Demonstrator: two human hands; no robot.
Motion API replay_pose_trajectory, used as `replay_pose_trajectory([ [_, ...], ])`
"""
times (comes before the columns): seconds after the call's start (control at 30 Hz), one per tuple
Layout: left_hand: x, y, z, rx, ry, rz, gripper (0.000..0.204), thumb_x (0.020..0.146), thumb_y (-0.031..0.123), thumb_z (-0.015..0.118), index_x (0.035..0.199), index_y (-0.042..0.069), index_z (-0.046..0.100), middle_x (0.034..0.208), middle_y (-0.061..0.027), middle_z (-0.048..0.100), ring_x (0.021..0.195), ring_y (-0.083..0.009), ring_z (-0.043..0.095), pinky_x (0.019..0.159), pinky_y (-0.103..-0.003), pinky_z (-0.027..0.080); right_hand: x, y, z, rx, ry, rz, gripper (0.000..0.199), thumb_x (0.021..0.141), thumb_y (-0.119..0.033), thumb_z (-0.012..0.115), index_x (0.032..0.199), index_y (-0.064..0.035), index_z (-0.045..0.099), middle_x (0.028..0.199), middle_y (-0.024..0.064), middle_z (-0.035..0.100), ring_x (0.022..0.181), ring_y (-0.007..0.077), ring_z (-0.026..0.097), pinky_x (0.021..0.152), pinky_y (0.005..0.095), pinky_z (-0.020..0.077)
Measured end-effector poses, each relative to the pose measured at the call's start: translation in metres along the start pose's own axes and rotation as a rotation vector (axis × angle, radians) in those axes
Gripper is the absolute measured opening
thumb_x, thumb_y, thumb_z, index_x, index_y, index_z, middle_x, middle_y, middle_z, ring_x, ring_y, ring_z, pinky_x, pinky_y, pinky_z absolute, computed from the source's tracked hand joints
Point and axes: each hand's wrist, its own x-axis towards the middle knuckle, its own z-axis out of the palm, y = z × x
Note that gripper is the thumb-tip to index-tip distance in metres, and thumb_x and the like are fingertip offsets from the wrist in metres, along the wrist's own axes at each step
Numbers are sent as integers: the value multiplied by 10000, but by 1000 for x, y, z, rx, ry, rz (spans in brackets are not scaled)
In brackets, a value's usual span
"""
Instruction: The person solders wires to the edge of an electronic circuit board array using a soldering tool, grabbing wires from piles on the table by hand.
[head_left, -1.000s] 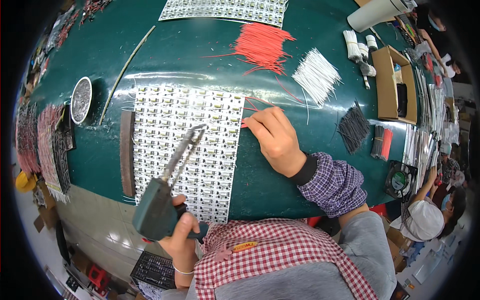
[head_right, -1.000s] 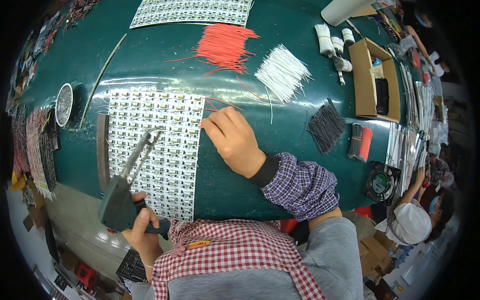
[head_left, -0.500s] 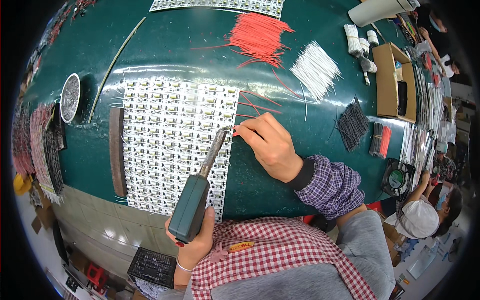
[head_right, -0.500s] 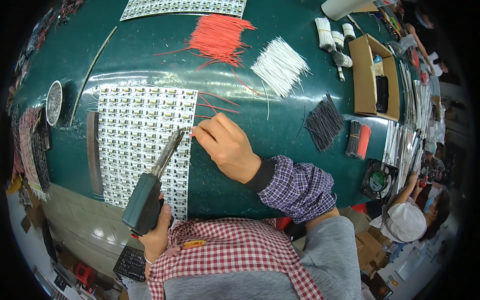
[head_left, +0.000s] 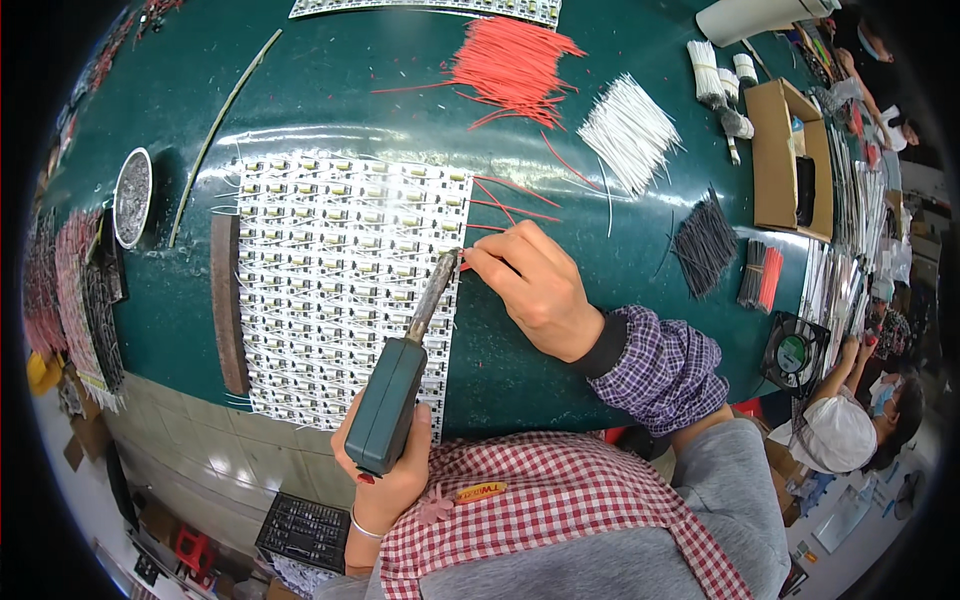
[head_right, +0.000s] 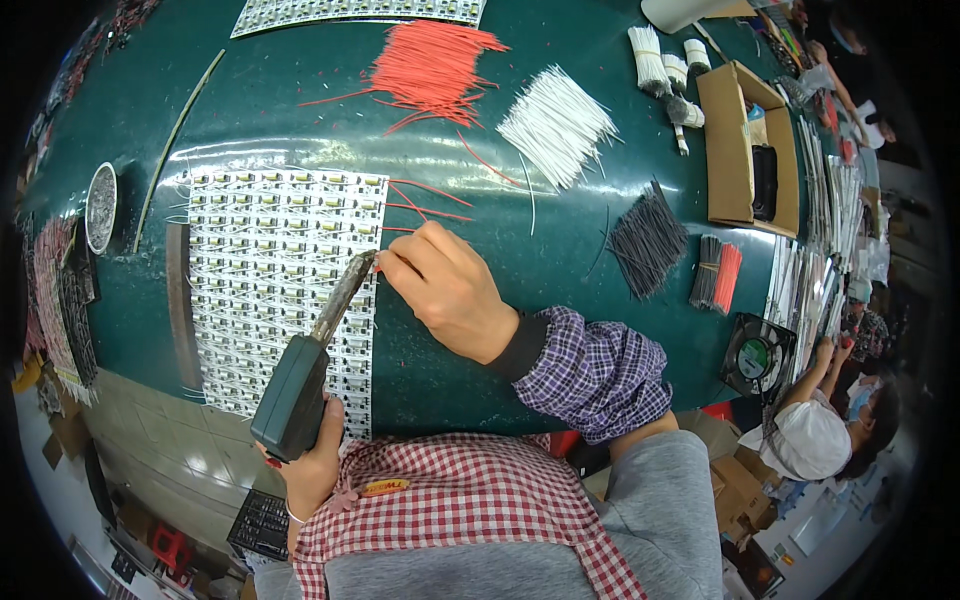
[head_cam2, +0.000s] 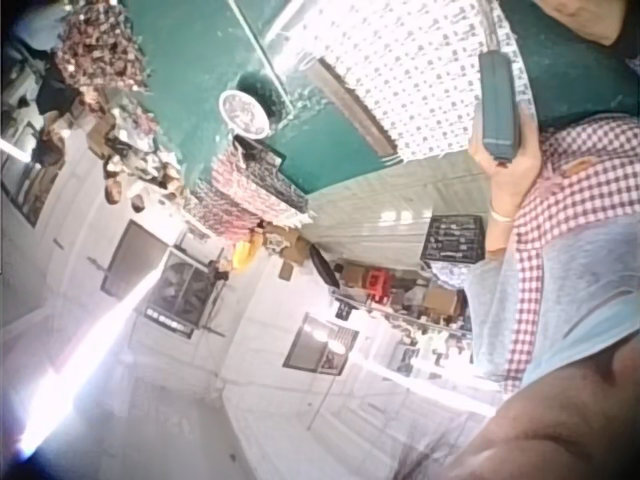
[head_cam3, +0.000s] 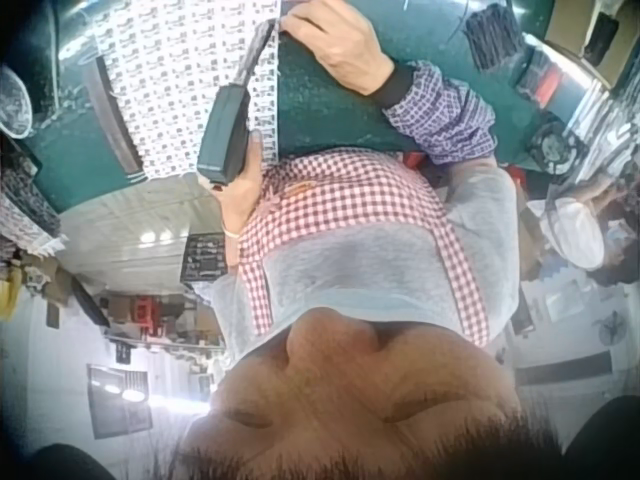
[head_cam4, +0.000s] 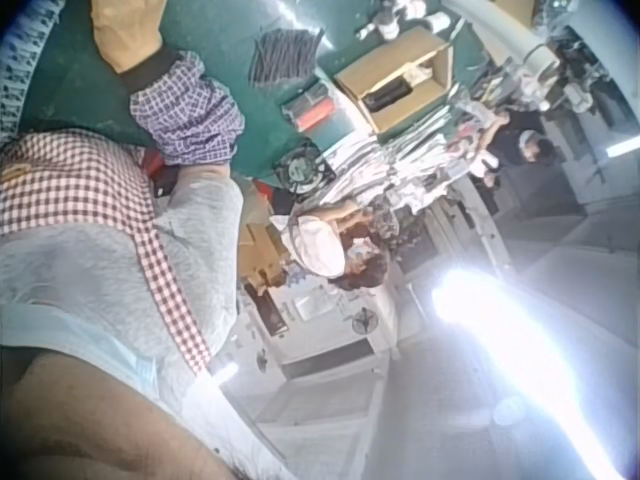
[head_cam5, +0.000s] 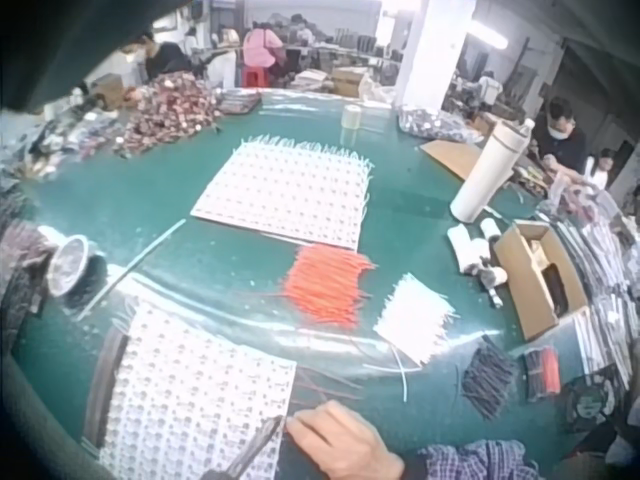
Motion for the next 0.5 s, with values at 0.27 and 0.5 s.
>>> replay_pose_trajectory([
  [0.27, -3, -3, 1, 15, 2, 0, 171, 798, 18, 726, 931, -70, 666, 774, -122, 644, 578, -192, 605, 533, -288, 473, 1, 0, 1, -3, 0, 7, 311, 688, 56, 658, 999, 48, 658, 922, 107, 615, 786, 252, 592, 653, 331, 506],
  [0.5, -18, -12, -2, 30, 98, -26, 200, 787, 52, 750, 926, -70, 673, 769, -135, 657, 594, -221, 629, 541, -299, 492, -2, 2, 2, -41, -18, -20, 282, 707, 0, 647, 986, 38, 628, 931, 103, 587, 828, 245, 567, 720, 330, 502],
])
